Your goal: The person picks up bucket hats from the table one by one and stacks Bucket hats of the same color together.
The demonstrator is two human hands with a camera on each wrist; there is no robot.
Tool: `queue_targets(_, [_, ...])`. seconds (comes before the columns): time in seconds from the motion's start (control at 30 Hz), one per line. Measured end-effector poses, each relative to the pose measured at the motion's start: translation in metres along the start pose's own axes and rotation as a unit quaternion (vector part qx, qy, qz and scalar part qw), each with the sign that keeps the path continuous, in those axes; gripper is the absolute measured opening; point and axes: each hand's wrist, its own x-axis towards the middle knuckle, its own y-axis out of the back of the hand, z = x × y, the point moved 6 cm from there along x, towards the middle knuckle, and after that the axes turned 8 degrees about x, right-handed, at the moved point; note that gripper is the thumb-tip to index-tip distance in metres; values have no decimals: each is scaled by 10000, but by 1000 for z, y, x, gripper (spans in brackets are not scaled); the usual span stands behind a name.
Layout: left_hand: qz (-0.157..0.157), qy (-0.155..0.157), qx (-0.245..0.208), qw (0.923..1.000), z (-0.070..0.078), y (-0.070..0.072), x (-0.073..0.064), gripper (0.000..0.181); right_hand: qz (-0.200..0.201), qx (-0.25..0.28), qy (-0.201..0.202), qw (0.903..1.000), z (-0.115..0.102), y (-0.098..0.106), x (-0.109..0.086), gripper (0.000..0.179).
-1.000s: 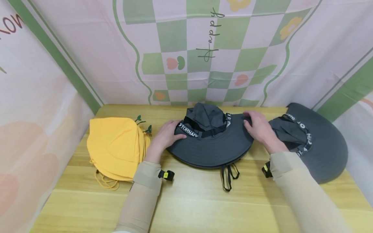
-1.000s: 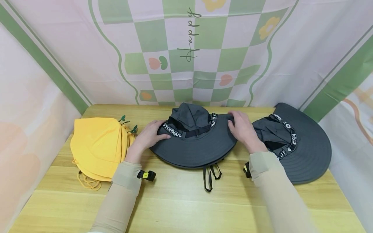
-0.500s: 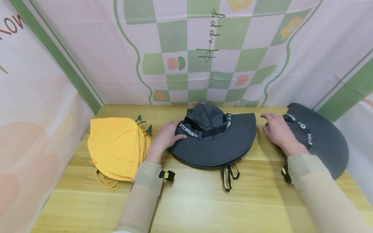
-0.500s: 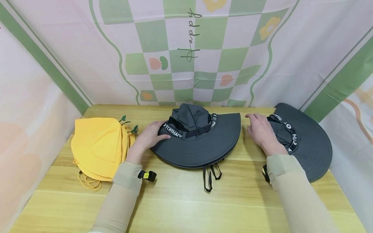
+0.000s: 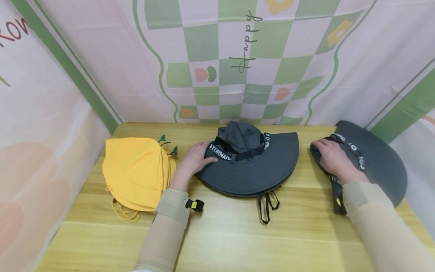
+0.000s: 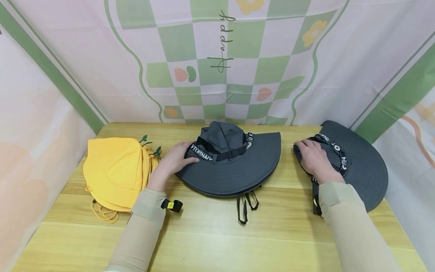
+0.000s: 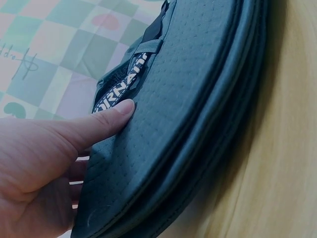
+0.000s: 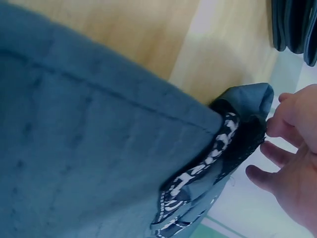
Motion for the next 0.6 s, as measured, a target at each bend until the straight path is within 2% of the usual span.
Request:
queue_targets(0.17, [3, -20, -6, 10000, -1, 0, 0, 73, -74, -166, 202, 9996, 3, -5, -3, 50])
queue_targets(0.47, [-14, -23, -1, 10000, -2, -1, 1, 73, -721, -777, 239, 9941, 5, -13, -6, 67])
queue_targets(0.6, [-5, -22, 7, 10000, -2, -2, 1, 73, -999, -930, 121, 9906, 4, -18, -5, 61])
